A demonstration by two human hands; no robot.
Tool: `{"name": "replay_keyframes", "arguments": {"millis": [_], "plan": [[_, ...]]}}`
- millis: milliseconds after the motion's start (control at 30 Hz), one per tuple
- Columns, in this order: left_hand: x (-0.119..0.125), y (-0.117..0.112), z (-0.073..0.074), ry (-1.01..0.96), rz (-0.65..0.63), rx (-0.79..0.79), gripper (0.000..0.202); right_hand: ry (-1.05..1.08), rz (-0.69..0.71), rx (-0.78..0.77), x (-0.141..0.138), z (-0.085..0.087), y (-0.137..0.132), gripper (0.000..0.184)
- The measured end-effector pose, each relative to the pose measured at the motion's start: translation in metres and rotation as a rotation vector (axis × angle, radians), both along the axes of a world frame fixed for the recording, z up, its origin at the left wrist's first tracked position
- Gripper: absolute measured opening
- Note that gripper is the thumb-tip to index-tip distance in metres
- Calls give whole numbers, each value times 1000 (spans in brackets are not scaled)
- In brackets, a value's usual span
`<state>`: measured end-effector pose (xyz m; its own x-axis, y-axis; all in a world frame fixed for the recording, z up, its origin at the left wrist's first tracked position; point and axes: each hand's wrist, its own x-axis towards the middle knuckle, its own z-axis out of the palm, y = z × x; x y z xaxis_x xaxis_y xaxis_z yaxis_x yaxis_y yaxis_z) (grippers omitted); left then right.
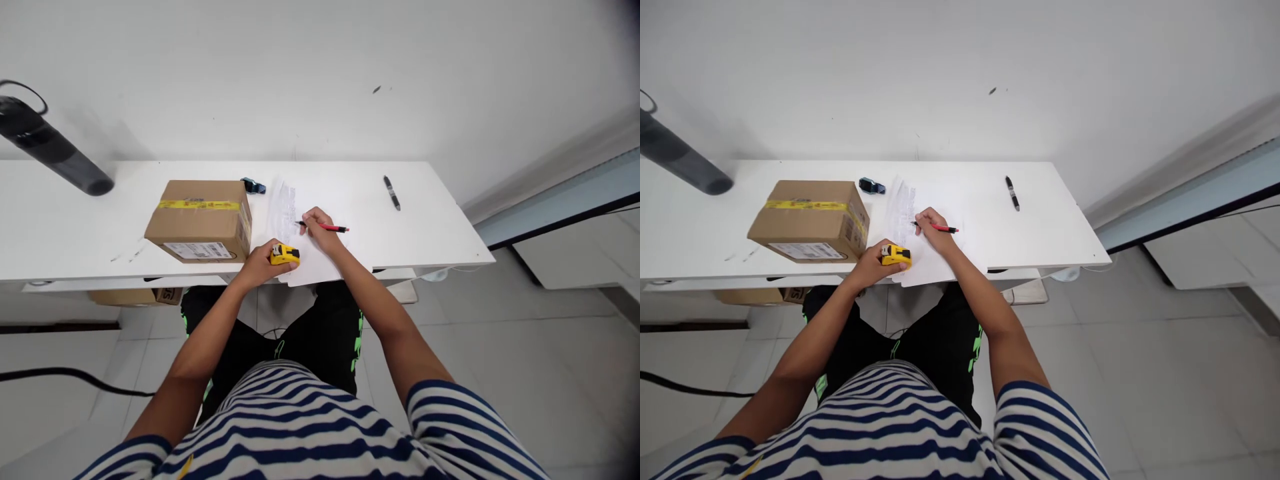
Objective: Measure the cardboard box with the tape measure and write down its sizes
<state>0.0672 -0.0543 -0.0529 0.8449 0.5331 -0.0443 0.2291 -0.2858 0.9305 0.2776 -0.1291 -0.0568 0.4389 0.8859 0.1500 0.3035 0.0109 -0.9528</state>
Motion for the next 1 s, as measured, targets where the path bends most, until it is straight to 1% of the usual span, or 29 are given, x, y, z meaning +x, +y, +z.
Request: {"name": "replay_keyframes", "arguments": {"millis": [100, 167, 300, 433, 633, 800, 867, 1000], "plan": [[2, 2, -1, 17, 18, -13, 48, 14, 16, -15, -3, 1, -1, 43], [4, 3, -4, 15, 43, -15, 53, -10, 18, -57, -3, 3, 0, 46], [7, 3, -10, -28, 64, -62, 66, -123, -38, -127, -6, 5, 1, 43], [7, 2, -11, -49, 54, -117, 73, -175, -55, -153, -6, 4, 3, 40], [5, 3, -5, -19, 21, -88, 66, -151, -7, -168, -4, 3, 4, 41], [5, 4, -5, -28, 24, -49, 66, -127, -25, -177, -5, 3, 2, 38], [5, 4, -6, -28, 22, -73, 68, -126, -23, -173, -6, 3, 1, 38], [5, 2, -6, -20, 25, -121, 71, -138, -76, -146, -7, 3, 1, 36]]}}
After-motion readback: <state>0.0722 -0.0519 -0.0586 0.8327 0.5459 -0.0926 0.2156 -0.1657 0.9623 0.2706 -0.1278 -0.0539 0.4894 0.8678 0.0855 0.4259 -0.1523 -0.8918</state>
